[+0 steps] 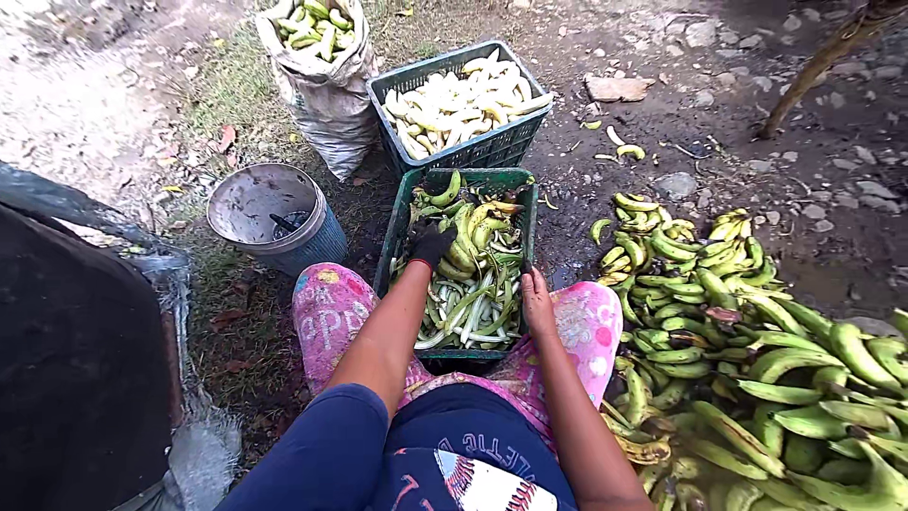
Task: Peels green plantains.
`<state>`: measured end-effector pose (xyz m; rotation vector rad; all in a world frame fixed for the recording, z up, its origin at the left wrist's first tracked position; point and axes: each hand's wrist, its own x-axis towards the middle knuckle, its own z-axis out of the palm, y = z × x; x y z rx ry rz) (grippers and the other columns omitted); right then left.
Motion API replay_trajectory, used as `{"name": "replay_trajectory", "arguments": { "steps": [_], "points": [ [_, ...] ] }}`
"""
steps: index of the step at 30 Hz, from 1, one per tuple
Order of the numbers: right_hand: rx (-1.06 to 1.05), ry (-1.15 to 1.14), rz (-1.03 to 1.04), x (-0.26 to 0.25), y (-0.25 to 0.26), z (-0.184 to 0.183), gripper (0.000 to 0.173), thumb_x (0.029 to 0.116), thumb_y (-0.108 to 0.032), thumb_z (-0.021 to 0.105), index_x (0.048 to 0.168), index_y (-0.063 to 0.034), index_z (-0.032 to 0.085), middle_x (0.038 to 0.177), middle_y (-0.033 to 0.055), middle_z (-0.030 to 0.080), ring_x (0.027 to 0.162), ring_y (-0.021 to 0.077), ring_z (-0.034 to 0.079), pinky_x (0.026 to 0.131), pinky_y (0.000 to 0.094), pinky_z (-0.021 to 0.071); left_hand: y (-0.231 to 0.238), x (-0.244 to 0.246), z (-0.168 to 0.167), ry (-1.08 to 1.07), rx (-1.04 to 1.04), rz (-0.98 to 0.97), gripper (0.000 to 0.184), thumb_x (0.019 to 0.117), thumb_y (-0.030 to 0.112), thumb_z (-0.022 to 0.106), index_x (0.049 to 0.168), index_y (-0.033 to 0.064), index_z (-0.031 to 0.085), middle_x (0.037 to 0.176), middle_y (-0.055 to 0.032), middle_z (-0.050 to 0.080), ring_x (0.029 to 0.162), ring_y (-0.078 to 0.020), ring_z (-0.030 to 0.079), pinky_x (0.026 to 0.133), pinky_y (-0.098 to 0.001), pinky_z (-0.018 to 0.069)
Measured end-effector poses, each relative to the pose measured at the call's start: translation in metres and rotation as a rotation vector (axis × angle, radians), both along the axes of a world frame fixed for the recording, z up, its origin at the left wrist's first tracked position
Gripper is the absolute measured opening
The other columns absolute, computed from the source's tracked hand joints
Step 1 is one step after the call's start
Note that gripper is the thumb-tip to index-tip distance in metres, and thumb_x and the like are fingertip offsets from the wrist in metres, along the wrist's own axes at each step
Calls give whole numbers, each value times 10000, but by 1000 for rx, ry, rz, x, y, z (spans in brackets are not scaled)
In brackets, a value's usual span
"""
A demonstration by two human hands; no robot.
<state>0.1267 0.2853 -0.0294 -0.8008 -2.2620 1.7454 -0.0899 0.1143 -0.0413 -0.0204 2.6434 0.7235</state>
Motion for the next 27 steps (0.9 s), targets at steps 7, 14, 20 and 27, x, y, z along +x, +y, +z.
{"name": "replay_trajectory", "arguments": {
  "steps": [7,14,20,27],
  "points": [
    [0,-220,53,1,-12,1,507,1079,-397,511,1466,-80,427,964,164,661,797,264,645,772,477,549,3,82,37,47,567,-37,776,913,465,711,1567,232,362,1478,-122,538,1331,-306,539,1072,-575,453],
    [-41,-475,189,20,-45,2,472,1116,-422,388,1435,-85,475,1002,140,695,798,239,700,759,437,588,-49,127,4,-258,839,199,664,918,433,729,1480,218,448,1299,-139,619,1040,-291,624,804,-494,538],
    [61,-588,330,12,-53,-9,489,1110,-470,360,1440,-141,509,1038,140,702,820,261,697,775,461,574,-59,124,-10,-262,986,231,595,923,364,737,1450,239,489,1288,-92,640,1036,-251,637,802,-456,550],
    [183,-590,311,24,-61,-4,478,1110,-442,380,1402,-98,538,1036,186,690,935,330,680,866,547,536,-40,90,-12,-236,1241,470,552,997,232,636,1489,107,418,1289,-163,608,1055,-252,641,837,-453,568]
  ]
}}
